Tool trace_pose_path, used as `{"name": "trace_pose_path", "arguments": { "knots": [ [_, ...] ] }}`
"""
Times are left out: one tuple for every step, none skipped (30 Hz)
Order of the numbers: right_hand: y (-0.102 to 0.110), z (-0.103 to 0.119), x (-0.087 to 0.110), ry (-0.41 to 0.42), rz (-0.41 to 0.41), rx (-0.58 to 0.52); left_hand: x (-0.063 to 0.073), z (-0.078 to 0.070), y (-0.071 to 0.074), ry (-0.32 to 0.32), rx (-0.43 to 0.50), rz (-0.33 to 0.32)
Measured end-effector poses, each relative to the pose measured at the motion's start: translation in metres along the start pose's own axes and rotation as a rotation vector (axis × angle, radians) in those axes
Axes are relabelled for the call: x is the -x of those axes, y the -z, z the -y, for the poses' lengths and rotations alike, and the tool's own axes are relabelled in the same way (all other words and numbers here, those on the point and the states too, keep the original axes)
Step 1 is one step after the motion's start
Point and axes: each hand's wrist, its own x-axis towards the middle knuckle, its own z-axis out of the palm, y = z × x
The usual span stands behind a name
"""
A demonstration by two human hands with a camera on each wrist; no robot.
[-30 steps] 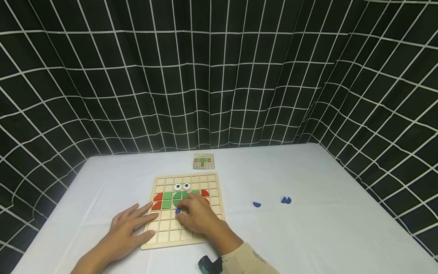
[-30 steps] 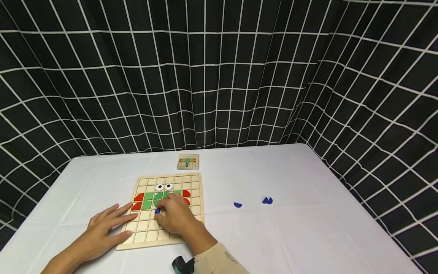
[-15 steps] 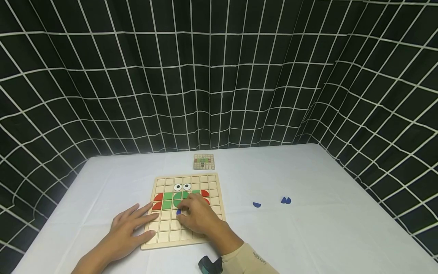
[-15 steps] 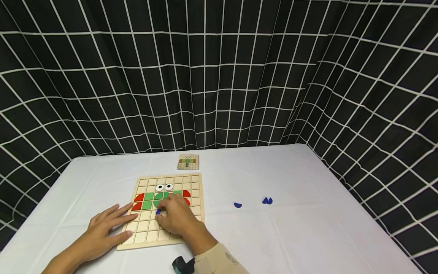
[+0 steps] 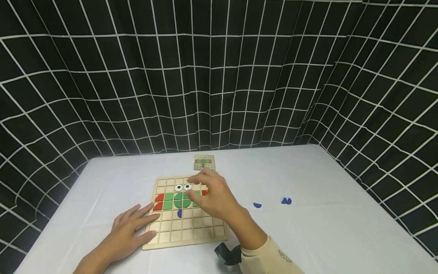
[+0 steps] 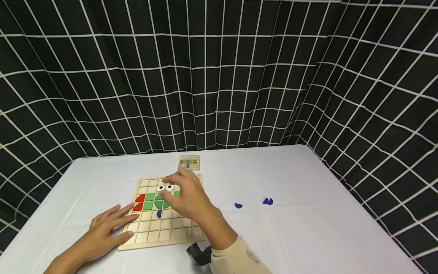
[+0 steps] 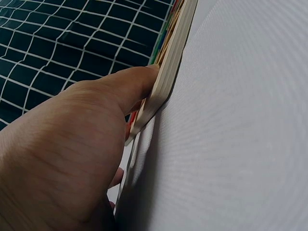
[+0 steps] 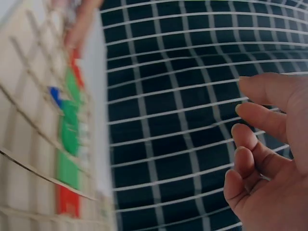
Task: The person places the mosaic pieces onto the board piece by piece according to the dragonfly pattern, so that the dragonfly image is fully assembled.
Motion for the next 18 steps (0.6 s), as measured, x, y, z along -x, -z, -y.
{"name": "trace_pose_path", "arguments": {
  "knots": [
    [0.006,0.001,-0.001,0.016,-0.016,-0.001,0.0,0.0,0.0,0.003,-0.001,0.0],
    [0.012,0.002,-0.001,0.034,-0.031,-0.008,0.0,0.0,0.0,0.005,-0.003,0.001],
    [0.018,0.003,-0.002,0.048,-0.043,-0.011,0.0,0.0,0.0,0.006,-0.004,0.002],
    [0.023,0.004,-0.002,0.058,-0.054,-0.015,0.0,0.0,0.0,0.007,-0.001,0.003],
    [0.029,0.004,-0.002,0.073,-0.067,-0.024,0.0,0.0,0.0,0.007,0.001,0.003],
    [0.034,0.004,-0.001,0.08,-0.075,-0.028,0.0,0.001,0.0,0.005,0.002,0.002],
    [0.039,0.004,-0.001,0.085,-0.082,-0.03,0.0,0.001,0.0,0.003,0.005,0.001],
    [0.044,0.004,0.0,0.095,-0.092,-0.036,0.0,0.001,-0.001,0.001,0.007,0.002],
    [0.049,0.003,0.001,0.1,-0.1,-0.037,0.0,0.001,-0.001,-0.001,0.011,0.001],
    [0.054,0.002,0.002,0.107,-0.108,-0.04,0.0,0.002,-0.002,-0.002,0.013,0.0],
    [0.058,0.0,0.004,0.111,-0.116,-0.042,0.0,0.002,-0.002,-0.003,0.013,-0.001],
    [0.062,-0.002,0.005,0.11,-0.122,-0.04,0.0,0.002,-0.002,-0.005,0.014,-0.003],
    [0.066,-0.005,0.007,0.106,-0.13,-0.041,0.0,0.002,-0.003,-0.005,0.016,-0.002],
    [0.07,-0.009,0.009,0.102,-0.138,-0.041,0.0,0.002,-0.003,-0.004,0.017,-0.003],
    [0.073,-0.014,0.01,0.092,-0.143,-0.037,0.0,0.002,-0.003,-0.003,0.017,-0.004],
    [0.076,-0.018,0.012,0.082,-0.149,-0.035,0.0,0.002,-0.003,-0.001,0.015,-0.003],
    [0.078,-0.024,0.015,0.069,-0.151,-0.033,0.0,0.002,-0.003,0.002,0.014,-0.002],
    [0.081,-0.029,0.017,0.057,-0.153,-0.035,0.0,0.002,-0.003,0.005,0.015,-0.001]
  ]
}}
